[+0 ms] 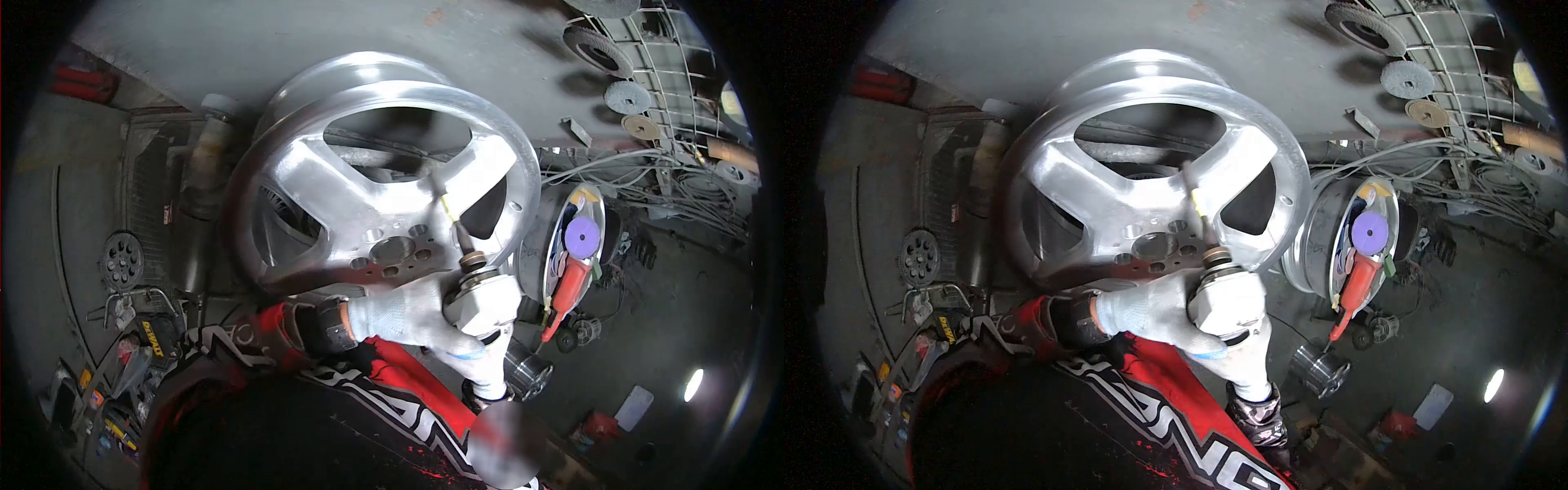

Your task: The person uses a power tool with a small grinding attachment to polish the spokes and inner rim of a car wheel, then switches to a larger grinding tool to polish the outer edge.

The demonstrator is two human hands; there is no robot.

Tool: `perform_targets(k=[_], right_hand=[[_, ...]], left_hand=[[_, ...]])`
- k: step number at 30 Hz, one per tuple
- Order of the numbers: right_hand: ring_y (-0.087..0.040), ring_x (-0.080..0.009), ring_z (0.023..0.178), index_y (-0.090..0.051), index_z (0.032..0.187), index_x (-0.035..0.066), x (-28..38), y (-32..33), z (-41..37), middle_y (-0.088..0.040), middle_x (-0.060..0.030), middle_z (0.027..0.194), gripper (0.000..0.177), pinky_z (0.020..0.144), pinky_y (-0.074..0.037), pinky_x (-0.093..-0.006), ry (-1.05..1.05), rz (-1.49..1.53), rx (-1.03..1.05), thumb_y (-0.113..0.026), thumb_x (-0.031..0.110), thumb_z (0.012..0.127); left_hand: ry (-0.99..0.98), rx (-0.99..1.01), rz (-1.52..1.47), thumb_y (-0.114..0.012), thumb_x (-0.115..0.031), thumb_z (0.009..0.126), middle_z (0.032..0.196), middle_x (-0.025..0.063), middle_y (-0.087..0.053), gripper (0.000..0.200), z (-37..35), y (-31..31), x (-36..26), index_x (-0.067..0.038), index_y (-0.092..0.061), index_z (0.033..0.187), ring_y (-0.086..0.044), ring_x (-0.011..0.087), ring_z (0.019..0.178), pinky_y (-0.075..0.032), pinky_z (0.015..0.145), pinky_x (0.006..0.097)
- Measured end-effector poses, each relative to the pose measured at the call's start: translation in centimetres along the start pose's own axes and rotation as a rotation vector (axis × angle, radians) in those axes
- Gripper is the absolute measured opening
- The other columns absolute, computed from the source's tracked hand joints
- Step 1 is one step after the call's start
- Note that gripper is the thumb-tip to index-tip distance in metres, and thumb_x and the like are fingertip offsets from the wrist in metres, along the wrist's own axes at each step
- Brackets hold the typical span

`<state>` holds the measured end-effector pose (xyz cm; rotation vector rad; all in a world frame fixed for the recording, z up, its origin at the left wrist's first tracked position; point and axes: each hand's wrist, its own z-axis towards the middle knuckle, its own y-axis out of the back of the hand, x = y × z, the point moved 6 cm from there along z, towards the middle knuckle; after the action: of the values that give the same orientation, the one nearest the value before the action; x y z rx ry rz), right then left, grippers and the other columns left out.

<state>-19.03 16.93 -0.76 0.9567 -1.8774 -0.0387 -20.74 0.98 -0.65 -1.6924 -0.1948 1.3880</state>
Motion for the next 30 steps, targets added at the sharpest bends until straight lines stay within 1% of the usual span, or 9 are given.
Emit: perform_targets(k=[3, 5, 6, 10, 15, 19, 20, 23, 30], right_hand=[[-0.051, -0.0296, 0.126, -0.036, 0.147, 0.008, -0.1, 0.8, 1.0, -0.05, -0.016, 0.138, 0.075, 0.104, -0.045, -0.0485, -0.166, 0.724, -0.069, -0.045, 0.061, 0.095], [-0.066, -0.0226, 0.099, -0.05, 0.131, 0.001, 2.7, 1.5, 0.8, -0.063, -0.0144, 0.118, 0.048, 0.084, -0.057, -0.0376, -0.169, 1.054, -0.248, -0.064, 0.022, 0.09], [-0.066, -0.0222, 0.099, -0.053, 0.128, 0.002, 4.0, 2.5, 1.0, -0.064, -0.0124, 0.115, 0.047, 0.082, -0.057, -0.0358, 0.093, 0.186, -0.277, -0.067, 0.023, 0.089], [-0.066, -0.0205, 0.098, -0.056, 0.125, 0.003, 1.7, 2.2, 1.0, -0.065, -0.0101, 0.112, 0.053, 0.081, -0.056, -0.034, -0.006, 0.519, -0.316, -0.076, 0.026, 0.082], [-0.067, -0.0278, 0.097, -0.061, 0.118, 0.008, 2.8, 0.2, 0.4, -0.066, -0.0105, 0.109, 0.061, 0.084, -0.056, -0.0394, 0.233, -0.043, -0.279, -0.088, 0.027, 0.067], [-0.066, -0.0315, 0.099, -0.062, 0.119, 0.011, 3.6, -1.0, 0.3, -0.065, -0.012, 0.112, 0.061, 0.086, -0.055, -0.0408, 0.243, -0.167, -0.168, -0.088, 0.03, 0.067], [-0.066, -0.0306, 0.102, -0.062, 0.12, 0.01, 4.5, -1.3, 0.1, -0.064, -0.0129, 0.115, 0.061, 0.088, -0.055, -0.0401, 0.384, -0.41, -0.159, -0.087, 0.029, 0.067], [-0.066, -0.0316, 0.105, -0.061, 0.122, 0.009, 2.6, -2.3, -0.1, -0.063, -0.0142, 0.119, 0.063, 0.089, -0.055, -0.0411, 0.141, -0.059, -0.099, -0.086, 0.029, 0.068], [-0.066, -0.033, 0.105, -0.06, 0.124, 0.009, 1.9, -2.4, -0.4, -0.063, -0.0146, 0.12, 0.07, 0.088, -0.055, -0.0428, 0.11, -0.041, -0.107, -0.087, 0.036, 0.065]], left_hand=[[-0.068, 0.101, 0.04, -0.081, -0.019, 0.077, 0.113, 0.007, -0.066, 0.055, 2.0, -0.1, -2.1, -0.003, -0.057, 0.124, -0.062, 0.0157, 0.105, -0.05, 0.095, 0.0339], [-0.045, 0.098, 0.075, -0.082, -0.019, 0.077, 0.112, 0.0063, -0.066, 0.054, 2.9, 0.0, -2.1, -0.003, -0.058, 0.122, -0.062, 0.0155, 0.104, -0.05, 0.095, 0.0337], [-0.039, 0.096, 0.065, -0.082, -0.02, 0.077, 0.112, 0.0058, -0.066, 0.053, 3.1, 0.0, -2.0, -0.004, -0.059, 0.122, -0.062, 0.0155, 0.104, -0.05, 0.095, 0.0338], [-0.055, 0.119, 0.079, -0.082, -0.02, 0.077, 0.112, 0.0054, -0.066, 0.052, 2.6, 0.1, -2.2, -0.005, -0.059, 0.121, -0.062, 0.0155, 0.104, -0.051, 0.094, 0.0342], [-0.031, 0.09, -0.035, -0.082, -0.016, 0.076, 0.115, 0.0054, -0.066, 0.056, 0.8, 0.1, 0.7, -0.005, -0.058, 0.125, -0.062, 0.0148, 0.107, -0.05, 0.097, 0.0342], [-0.003, -0.04, -0.064, -0.084, -0.026, 0.074, 0.113, 0.0066, -0.066, 0.059, -1.0, 0.6, 2.4, -0.004, -0.058, 0.123, -0.062, 0.0165, 0.104, -0.05, 0.097, 0.0343], [0.024, -0.039, -0.026, -0.086, -0.027, 0.074, 0.115, 0.0074, -0.065, 0.062, -1.4, 0.8, 2.8, -0.004, -0.058, 0.124, -0.061, 0.0174, 0.107, -0.049, 0.099, 0.0345], [0.0, -0.071, 0.065, -0.085, -0.025, 0.075, 0.117, 0.0075, -0.064, 0.063, -2.4, 0.8, 2.0, -0.004, -0.056, 0.127, -0.06, 0.017, 0.11, -0.048, 0.1, 0.0346], [0.021, -0.098, -0.006, -0.084, -0.023, 0.077, 0.119, 0.0061, -0.062, 0.065, -3.0, 0.4, 2.0, -0.004, -0.053, 0.131, -0.058, 0.0155, 0.111, -0.046, 0.102, 0.0341]])
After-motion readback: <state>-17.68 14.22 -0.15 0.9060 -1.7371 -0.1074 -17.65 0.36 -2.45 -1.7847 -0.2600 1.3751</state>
